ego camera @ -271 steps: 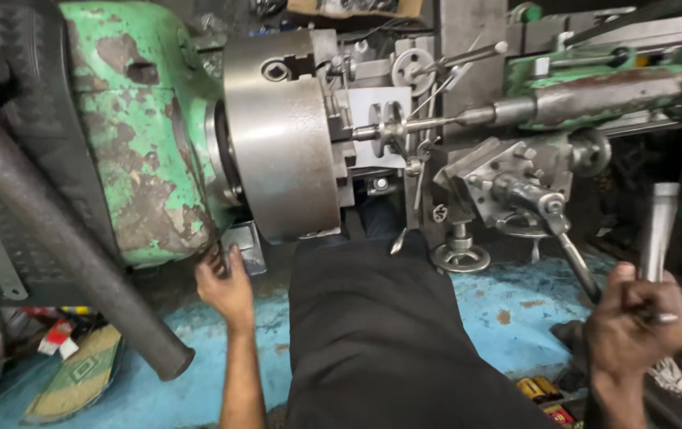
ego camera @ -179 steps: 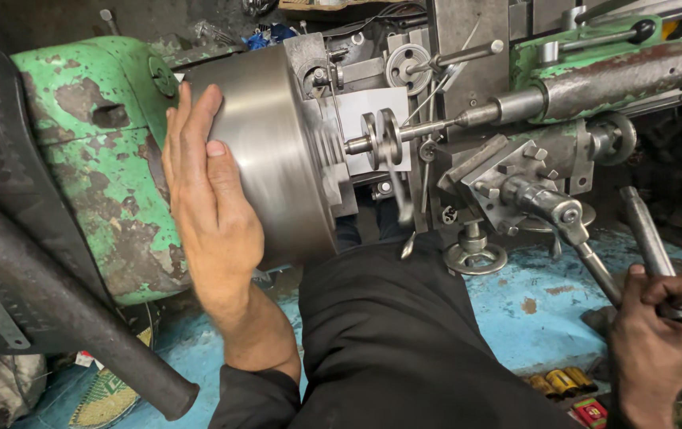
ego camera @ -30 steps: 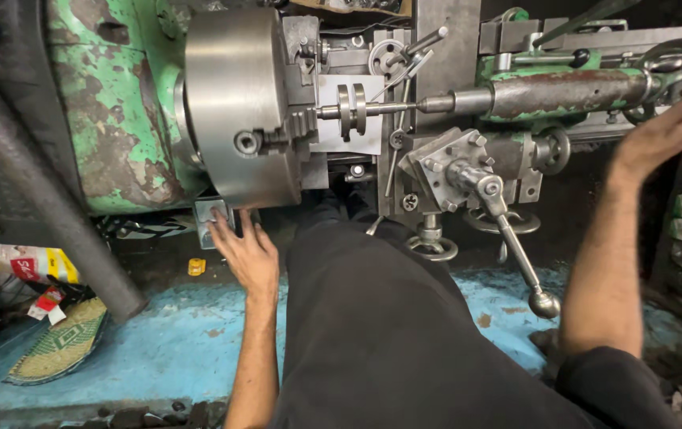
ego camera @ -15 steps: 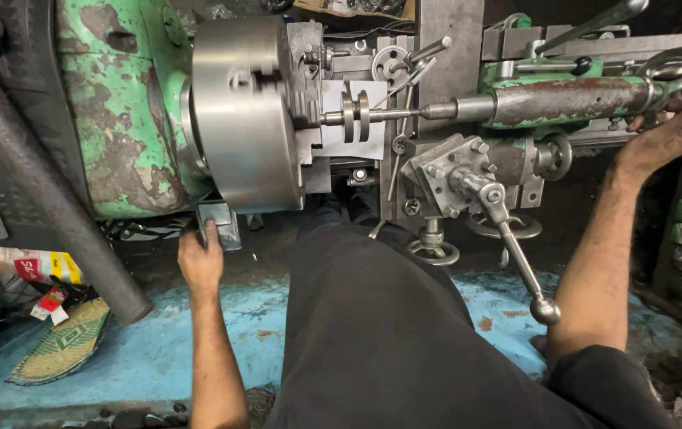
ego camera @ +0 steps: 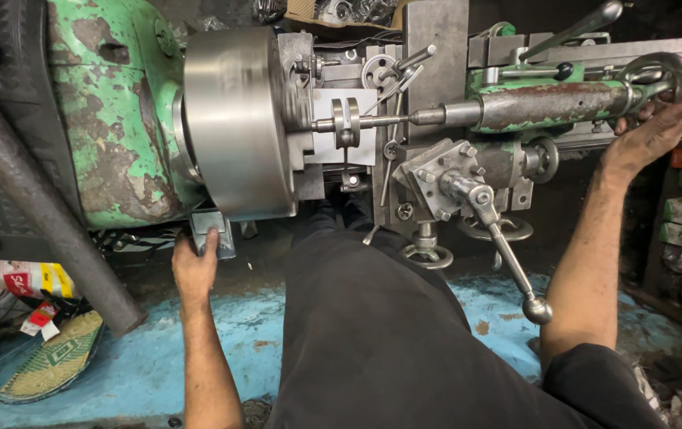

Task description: The person operates a metal lathe, rotating the chuck by hand and adjusting a workpiece mounted between centers. They use a wrench to tighten components, turn the tailstock handwheel, and take measurements of the part with a digital caliper while machining.

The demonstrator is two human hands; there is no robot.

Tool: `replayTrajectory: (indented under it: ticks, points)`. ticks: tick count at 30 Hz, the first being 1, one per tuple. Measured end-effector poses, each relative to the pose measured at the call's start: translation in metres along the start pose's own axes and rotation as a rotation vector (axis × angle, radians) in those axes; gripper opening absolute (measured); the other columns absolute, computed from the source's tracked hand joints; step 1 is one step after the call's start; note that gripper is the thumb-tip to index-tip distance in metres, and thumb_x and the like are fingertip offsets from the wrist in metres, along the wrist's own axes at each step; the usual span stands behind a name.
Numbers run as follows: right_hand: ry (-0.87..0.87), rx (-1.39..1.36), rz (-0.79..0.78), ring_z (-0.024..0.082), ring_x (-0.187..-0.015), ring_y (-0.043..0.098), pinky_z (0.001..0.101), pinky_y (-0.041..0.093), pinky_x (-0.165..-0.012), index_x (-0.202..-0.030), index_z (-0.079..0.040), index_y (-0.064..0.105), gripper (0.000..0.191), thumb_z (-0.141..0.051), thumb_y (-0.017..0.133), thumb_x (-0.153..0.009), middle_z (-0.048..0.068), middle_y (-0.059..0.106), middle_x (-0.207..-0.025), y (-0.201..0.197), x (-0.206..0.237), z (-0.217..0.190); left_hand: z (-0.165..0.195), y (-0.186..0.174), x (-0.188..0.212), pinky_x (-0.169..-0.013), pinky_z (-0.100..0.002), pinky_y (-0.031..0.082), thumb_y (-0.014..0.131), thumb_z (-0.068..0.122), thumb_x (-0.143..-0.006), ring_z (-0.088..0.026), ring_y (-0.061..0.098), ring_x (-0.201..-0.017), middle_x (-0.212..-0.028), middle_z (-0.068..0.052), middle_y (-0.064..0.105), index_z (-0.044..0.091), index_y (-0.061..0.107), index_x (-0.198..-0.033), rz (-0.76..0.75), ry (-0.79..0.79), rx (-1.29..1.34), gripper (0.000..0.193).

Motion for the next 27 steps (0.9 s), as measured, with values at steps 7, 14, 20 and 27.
replayTrajectory:
  ticks: [7, 14, 20, 27]
  points:
    - [-0.004, 0.029, -0.014, 0.006, -0.077, 0.043, 0.0193, 0.040, -0.057, -0.118, -0.009, 0.048, 0.042, -0.050, 0.040, -0.122, -0.001, 0.044, -0.091, 0.000, -0.002, 0.000, 0.019, -0.007, 0.003, -0.095, -0.054, 0.048, 0.080, 0.062, -0.079, -0.050, 0.059, -0.116, -0.126, -0.033, 0.063, -0.005, 0.061, -0.131, -0.019, 0.040, -0.156, 0.087]
    - [-0.042, 0.019, -0.024, 0.007, -0.077, 0.044, 0.0196, 0.040, -0.056, -0.118, -0.008, 0.046, 0.043, -0.051, 0.041, -0.124, 0.000, 0.048, -0.096, 0.002, 0.000, -0.004, 0.022, -0.006, 0.000, -0.091, -0.056, 0.050, 0.084, 0.064, -0.073, -0.051, 0.061, -0.111, -0.119, -0.031, 0.065, -0.005, 0.064, -0.120, -0.080, 0.011, -0.214, 0.086]
    - [-0.044, 0.109, -0.005, 0.005, -0.071, 0.043, 0.0179, 0.040, -0.053, -0.121, -0.010, 0.048, 0.040, -0.049, 0.039, -0.123, -0.001, 0.046, -0.087, 0.005, 0.000, -0.010, 0.026, -0.008, 0.000, -0.091, -0.054, 0.052, 0.085, 0.062, -0.070, -0.047, 0.064, -0.109, -0.115, -0.029, 0.067, -0.003, 0.066, -0.118, -0.116, -0.017, -0.152, 0.083]
    - [-0.039, 0.037, -0.005, 0.005, -0.073, 0.042, 0.0176, 0.041, -0.054, -0.117, -0.008, 0.048, 0.042, -0.048, 0.040, -0.125, -0.001, 0.044, -0.089, 0.005, 0.000, -0.005, 0.026, -0.010, -0.001, -0.092, -0.054, 0.052, 0.087, 0.060, -0.071, -0.047, 0.063, -0.111, -0.118, -0.029, 0.066, -0.003, 0.064, -0.122, -0.065, 0.022, -0.182, 0.085]
Point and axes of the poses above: each hand's wrist, its own x-axis away from the middle knuckle, its own y-axis out of the palm, z = x × y, the point moved 7 cm from there along -x, towards the middle knuckle
